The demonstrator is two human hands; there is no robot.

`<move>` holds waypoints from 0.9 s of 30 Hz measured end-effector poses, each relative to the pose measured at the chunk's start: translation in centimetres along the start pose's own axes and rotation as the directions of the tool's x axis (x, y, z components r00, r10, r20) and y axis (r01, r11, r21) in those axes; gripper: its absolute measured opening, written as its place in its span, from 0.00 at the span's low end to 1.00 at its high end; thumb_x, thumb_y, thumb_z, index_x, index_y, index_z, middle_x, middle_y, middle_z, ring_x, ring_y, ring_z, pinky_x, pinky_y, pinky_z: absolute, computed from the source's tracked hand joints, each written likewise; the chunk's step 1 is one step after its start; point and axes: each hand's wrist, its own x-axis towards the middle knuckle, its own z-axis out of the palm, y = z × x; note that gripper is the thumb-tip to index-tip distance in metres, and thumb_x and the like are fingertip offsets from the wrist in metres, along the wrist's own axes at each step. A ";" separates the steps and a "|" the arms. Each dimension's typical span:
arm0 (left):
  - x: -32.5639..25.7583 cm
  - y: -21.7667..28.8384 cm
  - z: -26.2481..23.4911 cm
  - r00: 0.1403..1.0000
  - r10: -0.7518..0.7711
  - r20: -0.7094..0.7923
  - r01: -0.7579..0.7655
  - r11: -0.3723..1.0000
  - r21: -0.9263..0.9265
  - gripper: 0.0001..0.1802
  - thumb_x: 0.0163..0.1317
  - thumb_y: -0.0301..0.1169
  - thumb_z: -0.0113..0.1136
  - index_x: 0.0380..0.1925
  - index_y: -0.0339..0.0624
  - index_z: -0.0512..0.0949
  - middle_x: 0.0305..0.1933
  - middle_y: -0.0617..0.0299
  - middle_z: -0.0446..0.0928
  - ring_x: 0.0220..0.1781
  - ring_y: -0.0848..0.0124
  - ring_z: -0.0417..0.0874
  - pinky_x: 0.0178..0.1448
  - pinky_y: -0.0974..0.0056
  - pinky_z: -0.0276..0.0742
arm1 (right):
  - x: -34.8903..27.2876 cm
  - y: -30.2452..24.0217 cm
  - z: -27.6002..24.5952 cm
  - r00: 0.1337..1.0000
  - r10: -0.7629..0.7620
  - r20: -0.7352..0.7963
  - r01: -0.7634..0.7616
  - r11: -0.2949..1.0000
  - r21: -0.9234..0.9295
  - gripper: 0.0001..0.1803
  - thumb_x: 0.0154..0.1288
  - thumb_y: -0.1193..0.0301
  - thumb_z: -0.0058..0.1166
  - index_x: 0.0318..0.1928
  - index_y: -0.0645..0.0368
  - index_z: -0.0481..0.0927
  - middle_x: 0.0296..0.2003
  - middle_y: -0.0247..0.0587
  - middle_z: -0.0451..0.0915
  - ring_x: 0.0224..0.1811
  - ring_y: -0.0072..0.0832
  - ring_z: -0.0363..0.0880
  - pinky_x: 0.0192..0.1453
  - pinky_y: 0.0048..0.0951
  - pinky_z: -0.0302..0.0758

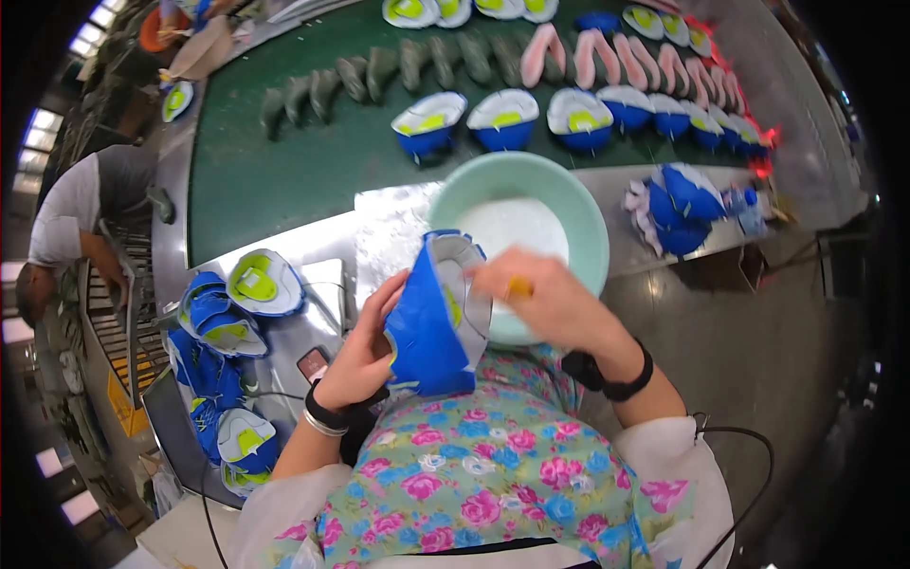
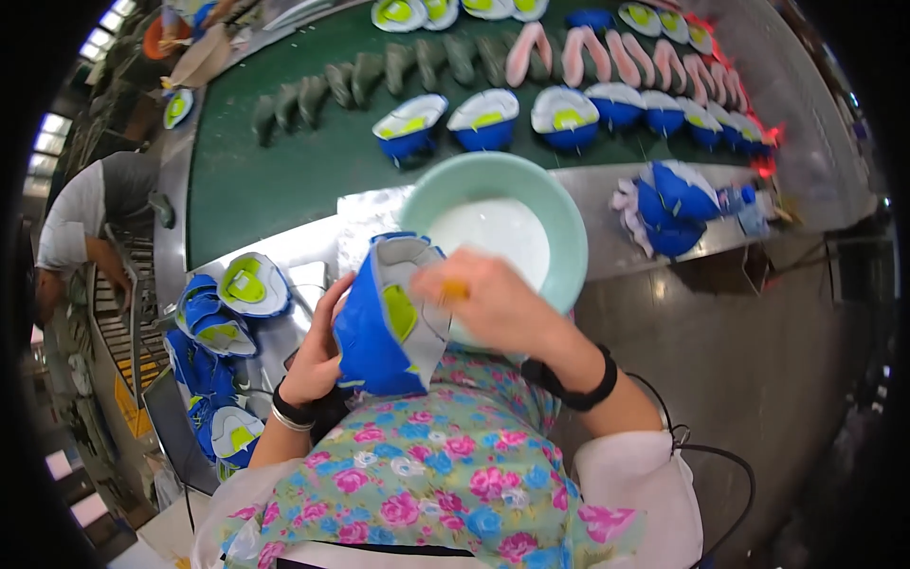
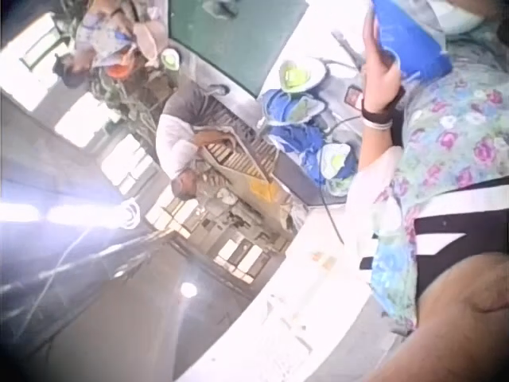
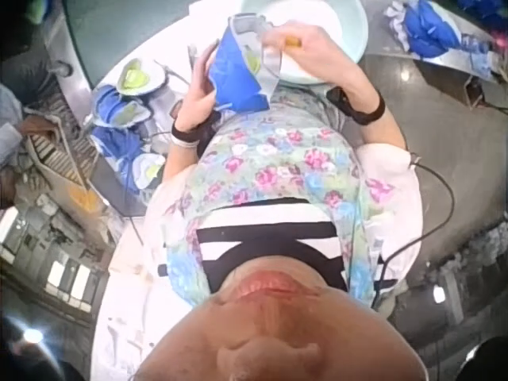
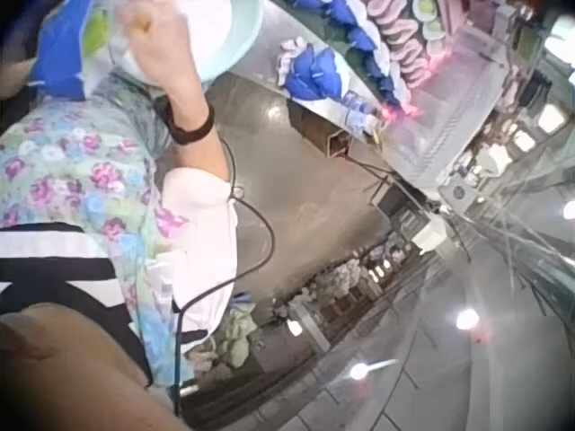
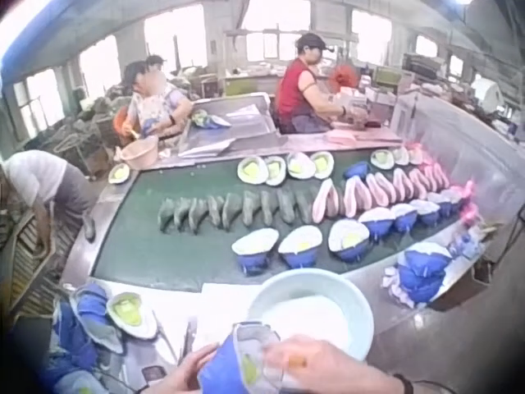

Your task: Applying glue with a brush to the interior and edges of shoe uppers at a workstation.

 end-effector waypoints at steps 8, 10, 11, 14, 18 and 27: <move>-3.7 -2.4 -1.1 0.907 -0.181 0.379 0.042 0.936 0.348 0.31 0.60 0.26 0.62 0.64 0.33 0.65 0.72 0.52 0.60 0.67 0.64 0.68 0.75 0.59 0.48 | -3.4 13.0 -2.2 0.683 0.611 -0.400 -0.667 0.745 -0.001 0.15 0.61 0.62 0.59 0.31 0.63 0.84 0.25 0.50 0.81 0.28 0.43 0.79 0.35 0.37 0.73; -4.1 -2.7 -1.5 0.894 -0.255 0.367 0.116 0.926 0.360 0.30 0.60 0.25 0.61 0.63 0.32 0.66 0.73 0.51 0.58 0.68 0.63 0.66 0.76 0.61 0.46 | -4.0 15.2 -1.2 0.833 0.399 -0.382 -0.517 0.806 -0.286 0.12 0.58 0.65 0.62 0.31 0.63 0.85 0.27 0.51 0.82 0.29 0.44 0.81 0.36 0.37 0.75; -4.6 -3.6 -1.7 0.941 -0.271 0.203 0.213 0.940 0.266 0.31 0.60 0.24 0.60 0.64 0.33 0.64 0.73 0.51 0.57 0.70 0.64 0.63 0.75 0.61 0.47 | -4.2 15.6 -1.2 0.834 0.398 -0.381 -0.516 0.808 -0.284 0.12 0.58 0.65 0.62 0.31 0.63 0.85 0.27 0.51 0.82 0.29 0.44 0.81 0.36 0.37 0.75; -4.0 -4.3 -2.3 0.983 -0.182 -0.034 0.186 0.966 0.178 0.37 0.61 0.23 0.56 0.69 0.35 0.54 0.71 0.54 0.56 0.73 0.63 0.55 0.75 0.61 0.47 | -4.4 16.1 -1.1 0.820 0.388 -0.421 -0.529 0.794 -0.300 0.10 0.56 0.67 0.63 0.32 0.62 0.85 0.30 0.53 0.83 0.31 0.44 0.82 0.40 0.37 0.77; -2.9 -8.1 -3.9 0.961 -0.168 -0.219 0.223 0.939 0.261 0.37 0.64 0.21 0.51 0.72 0.38 0.48 0.70 0.57 0.58 0.71 0.67 0.59 0.74 0.62 0.52 | -4.7 15.1 -1.9 0.781 0.439 -0.444 -0.592 0.747 -0.304 0.09 0.55 0.69 0.64 0.34 0.62 0.86 0.30 0.51 0.83 0.31 0.42 0.83 0.41 0.35 0.78; 2.3 -7.7 -1.8 0.937 -0.322 -0.134 0.236 0.868 -0.437 0.30 0.69 0.25 0.48 0.70 0.46 0.54 0.66 0.59 0.67 0.64 0.67 0.71 0.66 0.60 0.70 | -0.5 0.5 -3.3 0.937 0.267 -0.227 -0.214 0.949 0.232 0.11 0.56 0.78 0.64 0.41 0.63 0.85 0.36 0.39 0.84 0.37 0.21 0.81 0.42 0.20 0.75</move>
